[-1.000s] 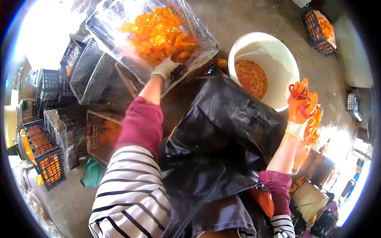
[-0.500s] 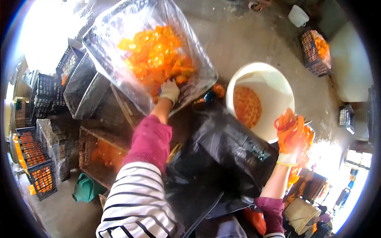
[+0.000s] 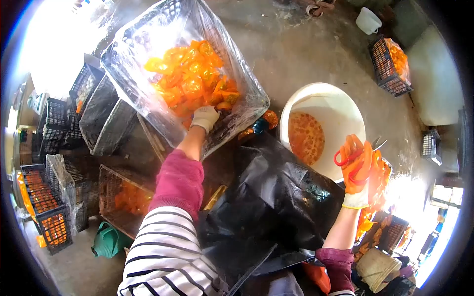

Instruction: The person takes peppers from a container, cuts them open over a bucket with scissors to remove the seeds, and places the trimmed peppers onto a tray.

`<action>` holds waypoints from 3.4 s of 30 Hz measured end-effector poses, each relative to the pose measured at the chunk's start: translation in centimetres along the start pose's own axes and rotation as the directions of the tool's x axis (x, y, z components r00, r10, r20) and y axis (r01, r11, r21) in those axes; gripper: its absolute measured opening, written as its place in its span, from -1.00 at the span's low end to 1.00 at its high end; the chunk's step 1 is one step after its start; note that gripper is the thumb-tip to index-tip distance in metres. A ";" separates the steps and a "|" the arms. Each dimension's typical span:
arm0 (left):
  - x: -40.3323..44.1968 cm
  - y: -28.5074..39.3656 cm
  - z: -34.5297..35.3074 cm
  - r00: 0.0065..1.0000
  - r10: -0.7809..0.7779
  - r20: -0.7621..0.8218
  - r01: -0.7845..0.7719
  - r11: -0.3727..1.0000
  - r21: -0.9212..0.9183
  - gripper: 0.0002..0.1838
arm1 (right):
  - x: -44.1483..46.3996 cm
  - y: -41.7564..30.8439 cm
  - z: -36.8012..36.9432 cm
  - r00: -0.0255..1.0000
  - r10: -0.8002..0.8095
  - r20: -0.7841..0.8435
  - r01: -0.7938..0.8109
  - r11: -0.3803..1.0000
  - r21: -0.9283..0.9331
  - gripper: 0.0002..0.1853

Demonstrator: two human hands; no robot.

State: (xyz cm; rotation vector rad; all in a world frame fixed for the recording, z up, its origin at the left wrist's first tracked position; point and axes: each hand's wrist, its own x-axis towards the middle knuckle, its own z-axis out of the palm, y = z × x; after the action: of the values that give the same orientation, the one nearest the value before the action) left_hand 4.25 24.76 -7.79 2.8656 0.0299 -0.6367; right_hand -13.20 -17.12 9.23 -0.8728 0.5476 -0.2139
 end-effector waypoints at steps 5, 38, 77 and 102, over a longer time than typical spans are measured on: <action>-2.4 0.4 2.4 0.994 -0.046 -0.095 0.013 0.948 -0.319 -0.48 | -0.6 0.6 1.4 0.999 -0.028 0.044 0.029 0.999 -0.014 -0.47; -9.6 26.3 -2.3 0.916 0.206 -0.345 -0.104 -0.708 -0.698 -0.49 | 5.6 7.2 -8.4 0.960 0.144 0.240 -0.080 0.963 -0.256 -0.68; -11.6 26.7 -2.8 0.793 0.607 -0.054 -0.048 -0.025 -0.999 -0.67 | 2.2 6.9 -4.3 0.875 -0.241 0.421 0.481 0.330 -0.812 -0.67; -12.0 26.8 -3.4 0.833 0.550 -0.062 -0.127 0.082 -0.988 -0.65 | 2.4 5.4 -3.7 0.912 0.248 0.326 -0.195 0.963 -0.187 -0.62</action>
State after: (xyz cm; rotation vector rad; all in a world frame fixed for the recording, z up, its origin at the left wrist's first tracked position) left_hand -3.49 -0.46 5.55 1.3082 -0.2243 -0.6255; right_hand -13.41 -17.14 2.26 -0.9612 0.3300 0.1913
